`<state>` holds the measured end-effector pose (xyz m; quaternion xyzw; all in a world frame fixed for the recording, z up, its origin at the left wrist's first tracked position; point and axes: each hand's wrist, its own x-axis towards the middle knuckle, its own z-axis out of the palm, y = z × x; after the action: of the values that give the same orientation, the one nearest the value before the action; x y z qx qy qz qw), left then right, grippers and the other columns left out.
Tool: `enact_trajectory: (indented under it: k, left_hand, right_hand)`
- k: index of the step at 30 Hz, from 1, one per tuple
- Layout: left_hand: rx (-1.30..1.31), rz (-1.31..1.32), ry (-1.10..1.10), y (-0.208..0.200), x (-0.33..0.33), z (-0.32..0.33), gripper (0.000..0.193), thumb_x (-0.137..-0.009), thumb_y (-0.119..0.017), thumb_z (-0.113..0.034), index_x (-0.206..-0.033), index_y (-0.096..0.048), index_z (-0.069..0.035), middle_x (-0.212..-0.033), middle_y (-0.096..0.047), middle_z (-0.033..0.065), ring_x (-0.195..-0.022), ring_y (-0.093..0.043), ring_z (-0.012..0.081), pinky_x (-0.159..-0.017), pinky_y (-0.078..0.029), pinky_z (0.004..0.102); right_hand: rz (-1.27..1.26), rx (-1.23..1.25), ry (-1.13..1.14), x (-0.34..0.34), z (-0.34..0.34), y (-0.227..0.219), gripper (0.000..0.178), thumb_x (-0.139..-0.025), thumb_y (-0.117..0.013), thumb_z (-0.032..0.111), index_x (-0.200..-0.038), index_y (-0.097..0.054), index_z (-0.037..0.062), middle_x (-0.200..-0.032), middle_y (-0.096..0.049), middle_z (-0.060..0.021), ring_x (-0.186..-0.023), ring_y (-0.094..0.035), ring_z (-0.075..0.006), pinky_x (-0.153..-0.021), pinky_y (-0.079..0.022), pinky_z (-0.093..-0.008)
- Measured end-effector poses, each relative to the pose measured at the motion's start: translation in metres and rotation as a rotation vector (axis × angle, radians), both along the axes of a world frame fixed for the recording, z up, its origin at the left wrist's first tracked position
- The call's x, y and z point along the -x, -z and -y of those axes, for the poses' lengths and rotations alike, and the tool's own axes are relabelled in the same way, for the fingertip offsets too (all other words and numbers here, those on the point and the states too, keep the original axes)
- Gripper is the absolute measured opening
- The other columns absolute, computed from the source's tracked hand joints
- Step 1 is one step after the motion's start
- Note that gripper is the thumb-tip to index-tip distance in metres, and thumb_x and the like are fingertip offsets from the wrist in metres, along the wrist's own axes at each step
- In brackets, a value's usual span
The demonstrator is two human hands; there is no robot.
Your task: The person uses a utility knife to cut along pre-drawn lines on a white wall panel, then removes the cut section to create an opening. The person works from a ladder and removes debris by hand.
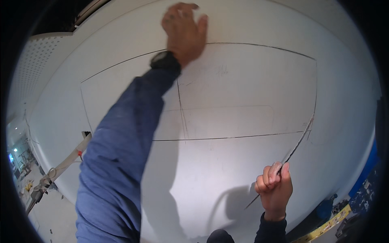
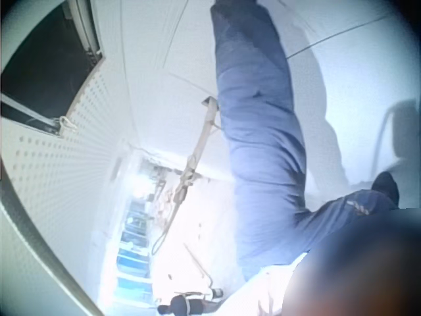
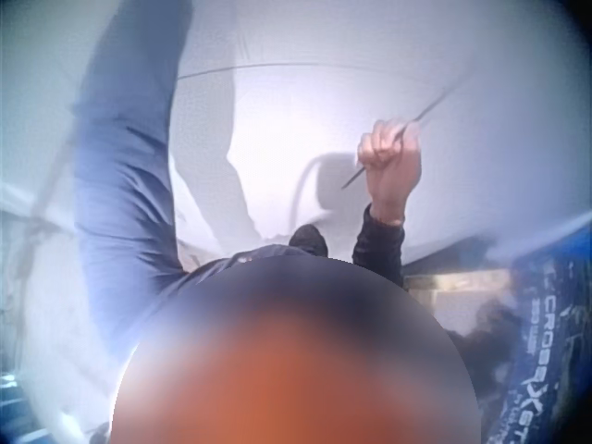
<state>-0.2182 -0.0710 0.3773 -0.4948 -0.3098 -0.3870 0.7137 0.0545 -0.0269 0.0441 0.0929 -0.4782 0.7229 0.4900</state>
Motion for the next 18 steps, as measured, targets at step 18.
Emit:
enact_trajectory:
  k: [18]
  left_hand:
    - [0.112,-0.019,-0.079,0.008,0.014,-0.048,0.045,-0.100,-0.061,-0.034,-0.133,-0.058,-0.004,-0.143,-0.047,0.0251,-0.146,-0.032,0.0420,-0.121,-0.016,0.0700]
  right_hand:
    - [-0.023,0.102,-0.030,-0.007,-0.018,0.002,0.055,-0.116,-0.036,0.050,-0.077,-0.047,0.0123,-0.061,-0.033,0.0015,-0.048,-0.024,-0.0106,-0.046,-0.022,-0.0298]
